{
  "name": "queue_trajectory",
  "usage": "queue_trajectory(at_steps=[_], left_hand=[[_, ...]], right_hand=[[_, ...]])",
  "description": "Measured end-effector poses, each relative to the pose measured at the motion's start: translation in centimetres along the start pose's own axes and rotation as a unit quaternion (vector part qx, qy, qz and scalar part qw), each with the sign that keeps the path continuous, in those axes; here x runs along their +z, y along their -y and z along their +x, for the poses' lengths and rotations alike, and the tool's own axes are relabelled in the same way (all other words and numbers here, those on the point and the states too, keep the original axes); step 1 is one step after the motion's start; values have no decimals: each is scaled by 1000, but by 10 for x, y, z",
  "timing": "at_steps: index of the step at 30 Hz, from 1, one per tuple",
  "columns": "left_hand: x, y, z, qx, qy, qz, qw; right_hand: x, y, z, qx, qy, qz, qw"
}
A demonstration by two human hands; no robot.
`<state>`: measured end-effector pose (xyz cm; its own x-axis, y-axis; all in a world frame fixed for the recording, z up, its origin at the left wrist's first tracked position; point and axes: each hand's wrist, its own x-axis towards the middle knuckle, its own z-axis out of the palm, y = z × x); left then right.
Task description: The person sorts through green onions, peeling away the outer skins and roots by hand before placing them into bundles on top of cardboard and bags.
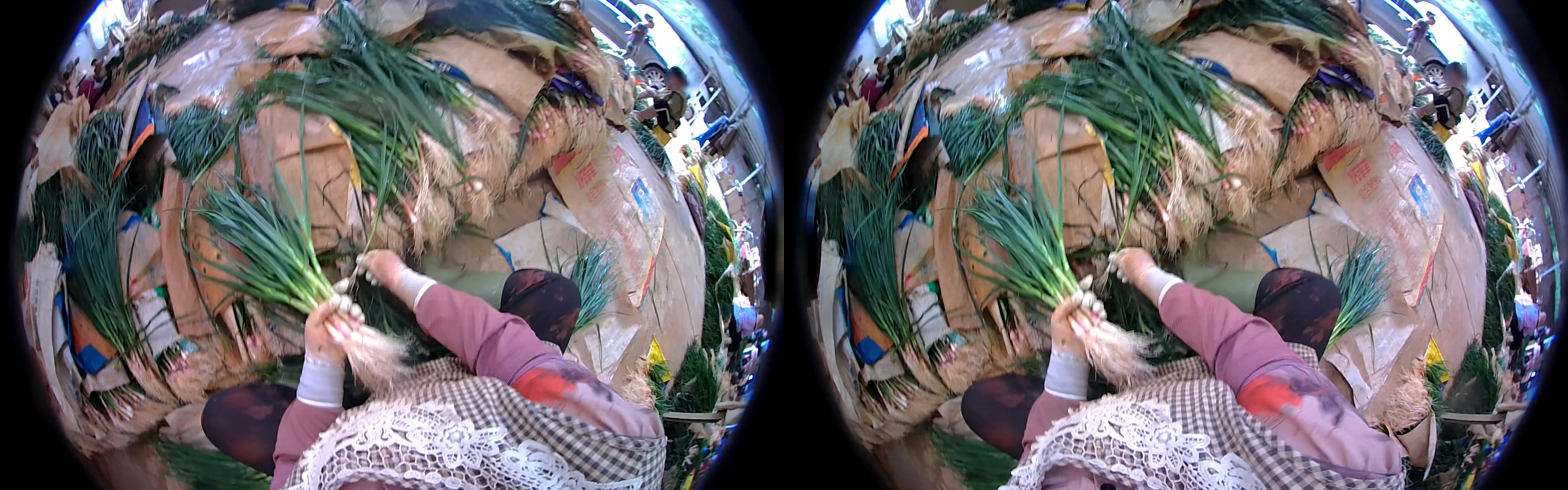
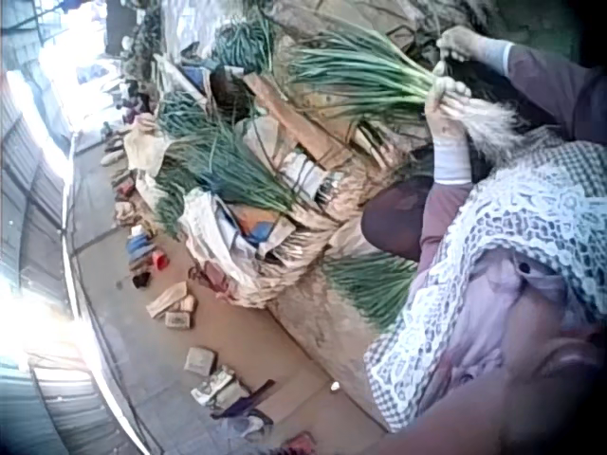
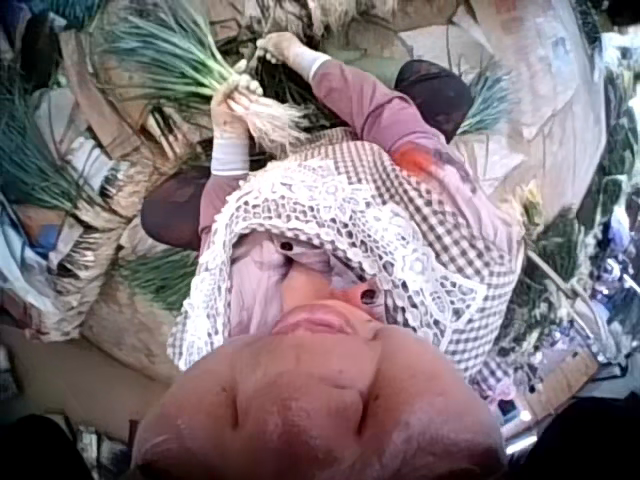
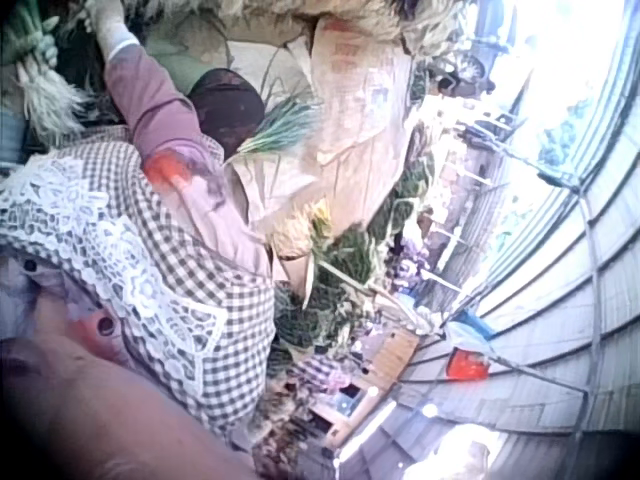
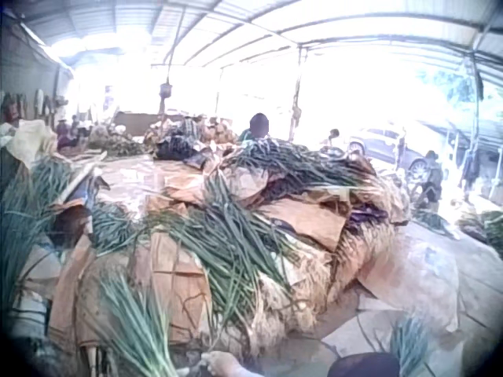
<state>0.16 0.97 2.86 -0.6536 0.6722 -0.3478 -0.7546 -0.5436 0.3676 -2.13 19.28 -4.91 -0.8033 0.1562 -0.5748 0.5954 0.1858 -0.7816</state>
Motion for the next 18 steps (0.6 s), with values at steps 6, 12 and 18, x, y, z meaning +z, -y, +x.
queue_trajectory(at_steps=[6,12,18], left_hand=[[30,-15,-12,103,126,22,986],[15,-10,-5,52,9,-8,999],[14,-2,-3,36,16,14,999]], right_hand=[[-57,72,-59,-134,-269,-279,912],[-77,63,-36,-66,-364,-157,916],[-171,37,42,-172,-533,-415,717]])
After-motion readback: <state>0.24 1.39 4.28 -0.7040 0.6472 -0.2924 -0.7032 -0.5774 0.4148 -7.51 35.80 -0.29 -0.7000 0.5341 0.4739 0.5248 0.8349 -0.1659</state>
